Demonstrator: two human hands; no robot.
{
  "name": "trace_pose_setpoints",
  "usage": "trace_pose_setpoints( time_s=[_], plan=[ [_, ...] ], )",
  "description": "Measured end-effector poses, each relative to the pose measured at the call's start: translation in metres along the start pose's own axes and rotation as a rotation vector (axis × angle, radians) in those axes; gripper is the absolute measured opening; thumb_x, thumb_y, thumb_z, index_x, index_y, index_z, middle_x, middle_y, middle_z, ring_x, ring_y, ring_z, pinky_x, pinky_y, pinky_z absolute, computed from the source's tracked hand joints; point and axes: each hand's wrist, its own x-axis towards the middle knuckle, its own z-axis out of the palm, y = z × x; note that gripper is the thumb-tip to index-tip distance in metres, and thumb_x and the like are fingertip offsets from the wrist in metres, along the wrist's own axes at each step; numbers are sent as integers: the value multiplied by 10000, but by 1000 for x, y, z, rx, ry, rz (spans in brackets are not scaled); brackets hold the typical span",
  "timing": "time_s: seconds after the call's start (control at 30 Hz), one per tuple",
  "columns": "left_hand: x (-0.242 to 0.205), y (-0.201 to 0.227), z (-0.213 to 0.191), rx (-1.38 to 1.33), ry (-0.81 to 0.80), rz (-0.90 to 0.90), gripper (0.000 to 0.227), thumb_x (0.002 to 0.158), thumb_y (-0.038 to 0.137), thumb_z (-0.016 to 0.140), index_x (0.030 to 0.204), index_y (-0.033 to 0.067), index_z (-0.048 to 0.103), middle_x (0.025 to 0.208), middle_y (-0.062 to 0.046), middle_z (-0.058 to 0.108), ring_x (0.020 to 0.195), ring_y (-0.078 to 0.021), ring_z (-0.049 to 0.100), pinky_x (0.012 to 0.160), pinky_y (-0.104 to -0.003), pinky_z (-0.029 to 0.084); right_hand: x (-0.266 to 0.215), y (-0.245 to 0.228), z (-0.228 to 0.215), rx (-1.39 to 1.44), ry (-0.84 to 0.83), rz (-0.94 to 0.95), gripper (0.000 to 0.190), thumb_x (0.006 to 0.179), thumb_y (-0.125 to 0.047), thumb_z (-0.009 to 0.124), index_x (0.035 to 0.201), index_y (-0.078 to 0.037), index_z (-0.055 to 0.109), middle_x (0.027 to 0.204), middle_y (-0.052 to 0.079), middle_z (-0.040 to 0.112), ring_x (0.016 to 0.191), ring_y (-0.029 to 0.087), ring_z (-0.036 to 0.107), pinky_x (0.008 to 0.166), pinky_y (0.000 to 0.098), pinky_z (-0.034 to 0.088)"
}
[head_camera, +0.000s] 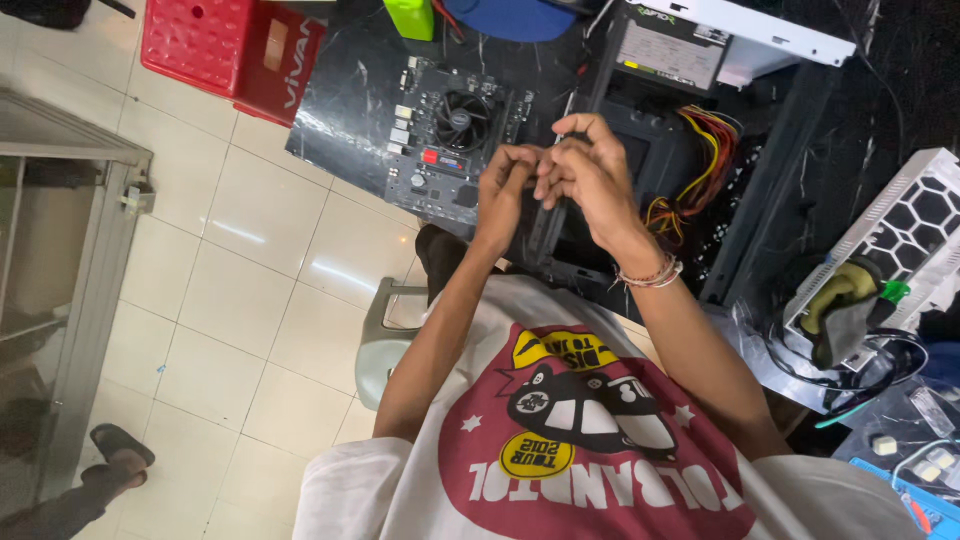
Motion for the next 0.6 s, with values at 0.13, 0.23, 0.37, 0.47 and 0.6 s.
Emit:
trace_pose_setpoints(
  time_s=[0.13,0.23,0.37,0.47,0.6],
  plan=[
    [20,4,-45,42,-8,59,156,1135,136,556,1095,79,696,1056,-72,752,1016,-130,656,907,-358,586,28,36,37,-27,25,29,340,1005,-83,586,1330,-11,516,942,173,708,761,288,781,601,352,660],
    [33,29,-91,141,-5,85,131,1118,145,577,1052,96,679,1075,-57,738,986,-163,643,845,-322,559,53,71,60,-208,151,66,346,1002,-102,560,1338,-22,542,1094,152,741,980,262,769,742,358,637],
    [61,48,-151,435,148,5,217,1053,236,697,1232,113,680,1180,-124,697,1157,-284,673,996,-408,539,86,108,81,-359,422,193,526,1018,-283,608,1498,-113,479,1462,180,564,1356,366,541,1055,540,475],
    [88,46,-183,618,163,-62,489,953,283,799,1349,57,621,1291,-216,623,1273,-403,615,1111,-498,484,101,125,87,-521,564,299,802,1000,-559,658,1595,-106,369,1577,218,391,1501,466,372,1218,636,375],
    [115,46,-194,652,30,-177,678,857,271,870,1400,-14,582,1309,-309,622,1308,-518,599,1166,-577,469,116,139,85,-746,721,418,1029,920,-771,733,1574,-74,352,1523,236,351,1475,453,309,1151,714,387]
  ],
)
